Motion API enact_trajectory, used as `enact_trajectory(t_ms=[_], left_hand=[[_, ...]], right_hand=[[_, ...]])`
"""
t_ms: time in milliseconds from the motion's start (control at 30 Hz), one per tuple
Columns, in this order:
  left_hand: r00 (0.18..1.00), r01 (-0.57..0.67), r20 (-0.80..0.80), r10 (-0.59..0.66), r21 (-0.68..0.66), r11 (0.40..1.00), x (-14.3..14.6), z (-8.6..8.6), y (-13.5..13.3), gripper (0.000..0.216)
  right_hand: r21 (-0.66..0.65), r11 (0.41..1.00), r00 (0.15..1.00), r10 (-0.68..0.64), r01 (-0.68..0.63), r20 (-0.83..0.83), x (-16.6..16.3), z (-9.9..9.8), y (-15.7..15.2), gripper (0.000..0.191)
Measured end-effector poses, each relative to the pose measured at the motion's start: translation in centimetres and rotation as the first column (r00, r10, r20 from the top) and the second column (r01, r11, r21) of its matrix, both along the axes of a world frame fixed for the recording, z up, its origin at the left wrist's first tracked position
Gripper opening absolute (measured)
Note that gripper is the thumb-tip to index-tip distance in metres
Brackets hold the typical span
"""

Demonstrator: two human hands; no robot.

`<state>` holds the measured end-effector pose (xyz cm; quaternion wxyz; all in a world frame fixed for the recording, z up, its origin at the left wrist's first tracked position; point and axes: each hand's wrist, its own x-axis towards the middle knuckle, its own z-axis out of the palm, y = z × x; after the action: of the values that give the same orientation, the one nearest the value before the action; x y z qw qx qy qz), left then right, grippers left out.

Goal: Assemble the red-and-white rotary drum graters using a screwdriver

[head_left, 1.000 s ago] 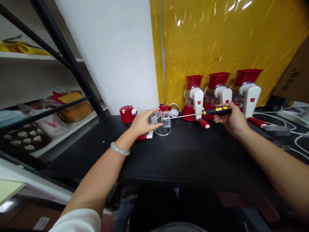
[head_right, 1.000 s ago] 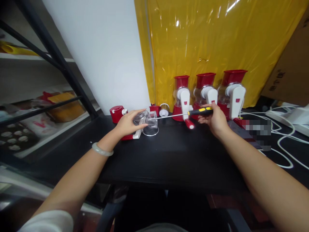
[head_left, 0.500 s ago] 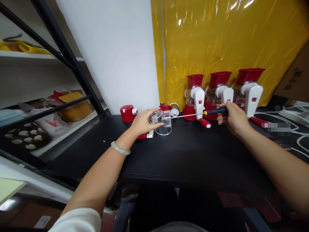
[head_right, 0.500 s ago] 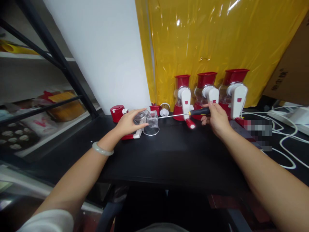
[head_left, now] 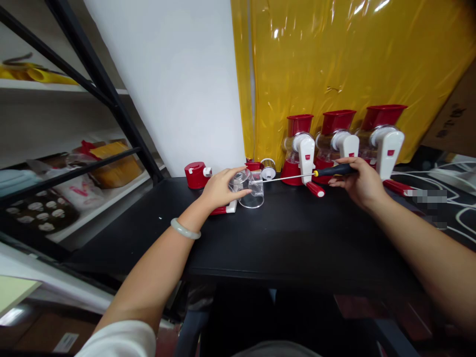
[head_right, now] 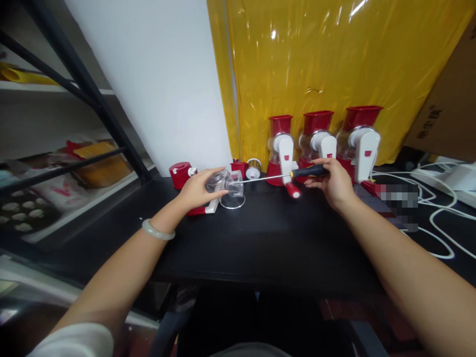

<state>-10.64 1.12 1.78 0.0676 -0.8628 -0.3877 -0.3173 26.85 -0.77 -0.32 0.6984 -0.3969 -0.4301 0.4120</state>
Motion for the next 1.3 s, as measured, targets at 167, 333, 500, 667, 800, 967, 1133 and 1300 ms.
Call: enact_trajectory(t_ms=[167,333,500,667,800,967,1133,1300], left_hand=[[1.000,0.001,0.008,-0.001,-0.006,1.000,0.0,0.0,-0.1,0.066],[1.000,0.008,0.010,-0.008,-0.015,1.000,0.0,0.0,0.0,0.066],[1.000,0.012,0.015,-0.012,-0.008,1.000,0.0,0.1,-0.1,0.065],[1.000,0.012,0.014,-0.012,-0.009,1.000,-0.1,-0.1,0.0,0.067],[1.000,0.008,0.013,-0.008,-0.008,1.000,-0.1,-0.1,0.0,0.067],[1.000,0.005,0.012,-0.004,-0.012,1.000,0.0,0.1,-0.1,0.066],[1.000,0.006,0.011,-0.006,-0.011,1.000,-0.1,0.0,-0.1,0.066],[1.000,0.004,0.005,-0.003,-0.015,1.000,-0.1,0.0,0.0,0.067]], right_hand=[[-0.042,0.997,0.997,-0.064,0.067,0.050,-0.1,-0.2,0.2,0.018],[-0.044,0.995,0.993,-0.090,0.094,0.082,0.1,-0.6,0.5,0.012],[-0.027,0.993,0.988,-0.111,0.115,0.108,0.1,-0.7,0.5,0.010],[0.081,0.990,0.972,-0.127,0.113,0.200,0.4,-1.1,0.6,0.027],[0.121,0.982,0.937,-0.175,0.145,0.304,0.8,-1.3,0.7,0.039],[-0.014,0.998,0.991,-0.064,0.066,0.117,0.7,-1.0,0.8,0.030],[-0.020,0.999,0.998,-0.035,0.036,0.054,0.4,-0.5,0.7,0.020],[0.005,0.995,0.990,-0.103,0.103,0.093,0.2,-0.6,0.6,0.011]])
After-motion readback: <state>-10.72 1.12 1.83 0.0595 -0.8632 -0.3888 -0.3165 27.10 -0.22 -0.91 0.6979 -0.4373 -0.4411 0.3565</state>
